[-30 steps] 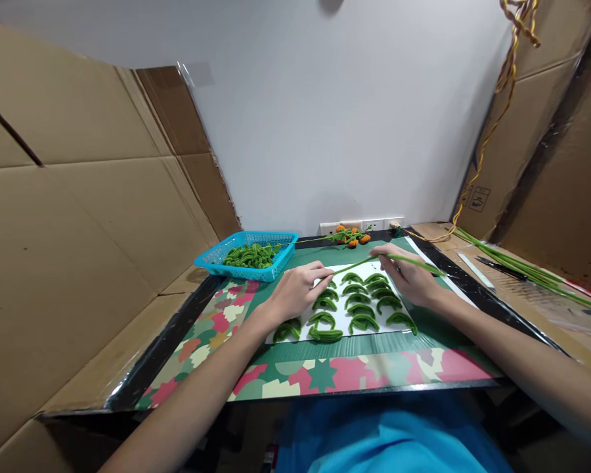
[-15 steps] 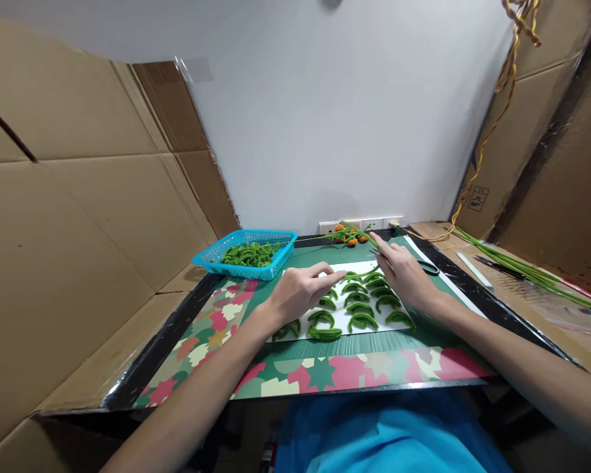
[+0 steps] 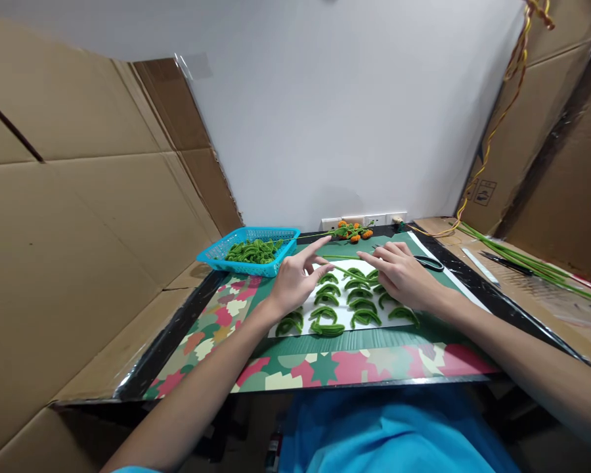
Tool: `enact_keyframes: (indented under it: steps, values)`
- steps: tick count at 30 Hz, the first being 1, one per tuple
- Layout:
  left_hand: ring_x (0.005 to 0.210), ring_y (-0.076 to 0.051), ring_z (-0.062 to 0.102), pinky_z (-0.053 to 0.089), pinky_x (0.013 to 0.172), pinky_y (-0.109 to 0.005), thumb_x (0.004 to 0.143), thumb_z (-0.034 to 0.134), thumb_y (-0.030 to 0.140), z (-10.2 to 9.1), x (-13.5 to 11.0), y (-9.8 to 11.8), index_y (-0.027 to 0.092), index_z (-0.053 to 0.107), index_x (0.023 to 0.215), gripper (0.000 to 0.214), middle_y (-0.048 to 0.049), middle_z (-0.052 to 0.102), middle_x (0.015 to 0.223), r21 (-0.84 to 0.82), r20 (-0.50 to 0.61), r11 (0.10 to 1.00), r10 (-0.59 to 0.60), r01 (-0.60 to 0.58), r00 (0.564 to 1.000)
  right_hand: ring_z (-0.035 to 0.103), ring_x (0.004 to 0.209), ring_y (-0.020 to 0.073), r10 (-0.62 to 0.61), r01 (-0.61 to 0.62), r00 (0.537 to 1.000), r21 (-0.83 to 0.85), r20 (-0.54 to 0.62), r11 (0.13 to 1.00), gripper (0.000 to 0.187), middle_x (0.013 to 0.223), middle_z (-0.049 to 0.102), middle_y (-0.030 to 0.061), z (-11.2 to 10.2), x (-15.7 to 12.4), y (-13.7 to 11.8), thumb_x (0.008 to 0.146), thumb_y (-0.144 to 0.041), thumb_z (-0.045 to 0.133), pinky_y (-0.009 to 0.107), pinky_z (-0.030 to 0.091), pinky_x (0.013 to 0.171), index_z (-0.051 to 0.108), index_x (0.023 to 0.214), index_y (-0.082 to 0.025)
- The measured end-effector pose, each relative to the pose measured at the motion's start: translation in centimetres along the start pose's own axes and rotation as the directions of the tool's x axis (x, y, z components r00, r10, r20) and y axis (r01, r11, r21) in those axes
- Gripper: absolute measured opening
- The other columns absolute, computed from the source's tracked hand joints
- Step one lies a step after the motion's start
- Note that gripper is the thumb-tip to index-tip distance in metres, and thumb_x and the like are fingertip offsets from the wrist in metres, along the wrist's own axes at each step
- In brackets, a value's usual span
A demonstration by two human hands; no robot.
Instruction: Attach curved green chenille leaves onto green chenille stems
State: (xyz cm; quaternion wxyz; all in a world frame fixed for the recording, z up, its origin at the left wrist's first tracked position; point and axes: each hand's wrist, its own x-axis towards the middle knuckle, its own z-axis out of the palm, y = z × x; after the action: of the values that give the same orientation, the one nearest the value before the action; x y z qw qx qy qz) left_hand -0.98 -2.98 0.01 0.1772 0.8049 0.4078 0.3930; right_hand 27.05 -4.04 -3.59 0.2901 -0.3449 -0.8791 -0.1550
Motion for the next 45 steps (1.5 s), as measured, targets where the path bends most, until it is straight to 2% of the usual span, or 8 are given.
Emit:
enact_keyframes:
  steps: [5,12,17,22,29,40,45]
  values:
    - [0.050,-0.011,0.060,0.053,0.052,-0.028,0.088,0.079,0.037,0.1,0.3,-0.3,0.020,0.076,0.126,0.041,-0.0076,0.082,0.092,-0.192,0.030,0.975,-0.110,0.114,0.993,0.052,0.094,0.0289,-0.026,0.026,1.000,0.036,0.000,0.999,0.055,0.102,0.067,0.0114,-0.2,-0.1,0.0,0.101,-0.010,0.041,0.045,0.043,0.090,0.053,0.154,-0.023]
    - [0.045,-0.010,0.058,0.048,0.042,-0.024,0.082,0.085,0.042,0.1,0.5,-0.5,0.015,0.080,0.102,0.034,-0.0081,0.080,0.083,-0.330,0.015,0.931,-0.159,0.155,0.987,0.053,0.093,0.0277,-0.060,0.061,0.997,0.042,-0.038,0.997,0.059,0.101,0.067,0.0100,-0.3,-0.2,0.0,0.103,-0.011,0.043,0.043,0.042,0.089,0.046,0.160,-0.026]
    - [0.046,-0.010,0.059,0.050,0.043,-0.022,0.079,0.088,0.045,0.0,0.5,-0.1,0.013,0.079,0.101,0.040,-0.0072,0.078,0.077,-0.397,0.038,0.904,-0.159,0.161,0.987,0.051,0.090,0.0273,-0.107,0.111,0.989,0.041,-0.100,0.993,0.062,0.098,0.066,0.0099,-0.2,-0.4,0.1,0.103,-0.011,0.045,0.042,0.043,0.085,0.041,0.163,-0.023]
    - [0.046,-0.009,0.057,0.049,0.044,-0.021,0.076,0.091,0.042,-0.3,0.4,0.6,0.013,0.073,0.124,0.060,-0.0014,0.074,0.070,-0.461,0.059,0.873,-0.148,0.159,0.987,0.050,0.089,0.0270,-0.121,0.125,0.985,0.019,-0.122,0.992,0.063,0.099,0.065,0.0099,-0.3,-0.4,0.1,0.102,-0.010,0.045,0.041,0.043,0.082,0.040,0.164,-0.022]
    - [0.044,-0.009,0.058,0.048,0.044,-0.021,0.079,0.088,0.042,-0.1,0.3,0.8,0.013,0.079,0.101,0.037,-0.0030,0.073,0.067,-0.410,0.038,0.902,-0.132,0.136,0.991,0.052,0.090,0.0270,-0.151,0.150,0.983,-0.016,-0.109,0.989,0.064,0.101,0.067,0.0099,-0.3,-0.3,0.1,0.101,-0.009,0.048,0.041,0.043,0.081,0.040,0.163,-0.022]
    - [0.043,-0.010,0.059,0.048,0.039,-0.022,0.081,0.086,0.041,0.3,0.1,0.4,0.014,0.081,0.091,0.029,-0.0058,0.077,0.072,-0.408,0.028,0.906,-0.113,0.115,0.993,0.053,0.088,0.0269,-0.179,0.176,0.976,-0.038,-0.127,0.984,0.064,0.100,0.069,0.0096,-0.6,-0.2,0.0,0.100,-0.010,0.050,0.041,0.044,0.079,0.041,0.162,-0.021]
    - [0.043,-0.009,0.059,0.049,0.041,-0.022,0.080,0.087,0.041,0.3,0.3,0.4,0.014,0.080,0.088,0.029,-0.0060,0.077,0.074,-0.449,0.012,0.886,-0.119,0.111,0.993,0.055,0.087,0.0265,-0.144,0.144,0.978,-0.013,-0.153,0.990,0.060,0.096,0.067,0.0093,-0.6,-0.2,-0.2,0.103,-0.012,0.048,0.041,0.048,0.081,0.038,0.162,-0.019]
